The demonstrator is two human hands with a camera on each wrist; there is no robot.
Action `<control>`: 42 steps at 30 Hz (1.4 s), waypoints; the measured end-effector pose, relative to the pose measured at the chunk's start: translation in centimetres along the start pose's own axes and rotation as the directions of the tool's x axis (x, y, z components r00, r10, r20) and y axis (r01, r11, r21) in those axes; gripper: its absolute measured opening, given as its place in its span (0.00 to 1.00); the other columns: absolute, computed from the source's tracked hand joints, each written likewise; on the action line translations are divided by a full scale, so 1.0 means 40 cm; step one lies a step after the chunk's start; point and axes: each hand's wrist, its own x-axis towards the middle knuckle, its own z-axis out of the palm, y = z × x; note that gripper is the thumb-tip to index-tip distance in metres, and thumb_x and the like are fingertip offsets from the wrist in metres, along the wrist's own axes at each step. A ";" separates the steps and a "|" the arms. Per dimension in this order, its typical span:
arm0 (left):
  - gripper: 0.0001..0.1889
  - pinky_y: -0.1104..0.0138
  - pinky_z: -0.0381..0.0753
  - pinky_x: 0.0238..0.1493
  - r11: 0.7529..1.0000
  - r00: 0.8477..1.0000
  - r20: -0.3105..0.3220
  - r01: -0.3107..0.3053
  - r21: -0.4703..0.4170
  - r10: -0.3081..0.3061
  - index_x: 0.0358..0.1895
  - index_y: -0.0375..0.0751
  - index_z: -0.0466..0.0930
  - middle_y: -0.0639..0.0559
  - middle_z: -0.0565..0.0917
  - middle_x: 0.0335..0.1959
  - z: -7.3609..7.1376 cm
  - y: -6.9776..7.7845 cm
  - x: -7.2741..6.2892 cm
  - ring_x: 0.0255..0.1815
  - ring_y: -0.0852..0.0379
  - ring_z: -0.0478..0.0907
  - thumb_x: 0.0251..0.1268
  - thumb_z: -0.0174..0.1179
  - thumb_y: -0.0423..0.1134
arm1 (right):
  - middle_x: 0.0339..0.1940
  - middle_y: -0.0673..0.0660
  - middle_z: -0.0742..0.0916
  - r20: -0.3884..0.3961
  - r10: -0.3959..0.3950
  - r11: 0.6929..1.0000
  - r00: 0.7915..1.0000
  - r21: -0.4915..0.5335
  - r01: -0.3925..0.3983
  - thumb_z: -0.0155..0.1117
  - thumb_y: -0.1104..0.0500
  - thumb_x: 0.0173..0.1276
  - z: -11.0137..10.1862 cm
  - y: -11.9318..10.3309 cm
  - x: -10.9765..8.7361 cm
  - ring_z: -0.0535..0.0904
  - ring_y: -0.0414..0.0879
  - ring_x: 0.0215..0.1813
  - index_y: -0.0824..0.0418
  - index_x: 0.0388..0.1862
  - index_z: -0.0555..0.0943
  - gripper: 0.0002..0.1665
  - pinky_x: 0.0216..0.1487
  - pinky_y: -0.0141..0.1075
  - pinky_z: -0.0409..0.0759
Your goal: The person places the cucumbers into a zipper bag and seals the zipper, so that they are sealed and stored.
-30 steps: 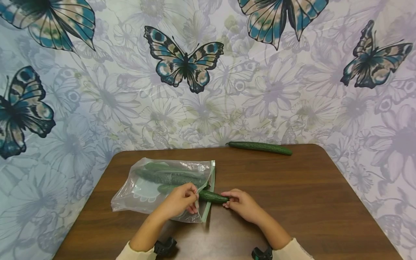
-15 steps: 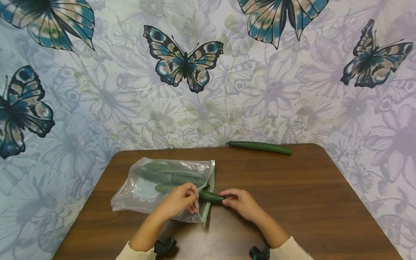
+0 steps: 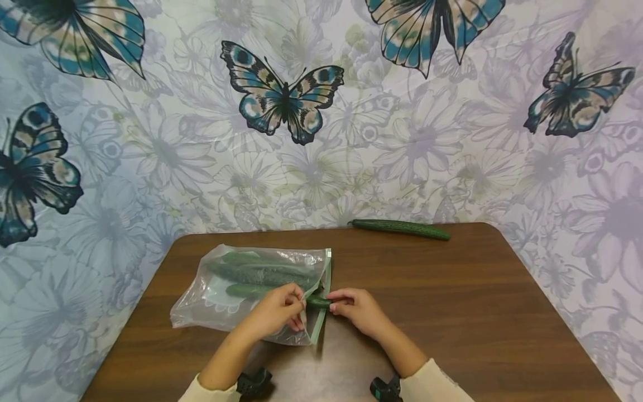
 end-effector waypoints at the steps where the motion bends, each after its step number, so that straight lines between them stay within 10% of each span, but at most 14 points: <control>1: 0.08 0.55 0.90 0.29 1.000 1.000 0.001 0.001 0.000 -0.001 0.47 0.30 0.74 0.42 0.84 0.27 -0.001 0.000 0.000 0.25 0.48 0.86 0.75 0.54 0.34 | 0.53 0.69 0.87 -0.002 0.002 1.000 1.000 0.000 -0.002 0.65 0.62 0.72 0.005 0.000 0.005 0.87 0.39 0.46 0.70 0.57 0.82 0.18 0.49 0.29 0.87; 10: 0.10 0.54 0.90 0.29 1.000 1.000 0.010 0.003 -0.001 -0.003 0.49 0.29 0.73 0.42 0.85 0.28 -0.002 -0.006 0.003 0.26 0.47 0.87 0.76 0.53 0.35 | 0.51 0.72 0.87 -0.016 0.026 0.998 1.000 0.060 -0.025 0.64 0.67 0.71 0.044 -0.008 0.034 0.88 0.56 0.51 0.74 0.56 0.81 0.17 0.50 0.31 0.87; 23: 0.09 0.58 0.90 0.28 1.000 1.000 0.016 0.008 0.018 -0.008 0.47 0.30 0.73 0.44 0.84 0.26 -0.003 -0.010 0.003 0.24 0.50 0.86 0.76 0.53 0.35 | 0.43 0.69 0.90 -0.005 0.069 0.992 0.998 0.108 -0.068 0.65 0.68 0.67 0.069 0.009 0.074 0.87 0.38 0.42 0.75 0.50 0.81 0.15 0.45 0.30 0.87; 42: 0.10 0.62 0.89 0.26 1.000 1.000 0.018 0.012 0.014 -0.012 0.48 0.28 0.74 0.45 0.84 0.26 -0.001 -0.017 0.008 0.24 0.51 0.86 0.76 0.53 0.35 | 0.49 0.69 0.87 -0.080 0.060 0.990 0.995 0.131 -0.049 0.67 0.61 0.70 0.052 0.007 0.066 0.85 0.42 0.43 0.72 0.54 0.80 0.18 0.45 0.35 0.88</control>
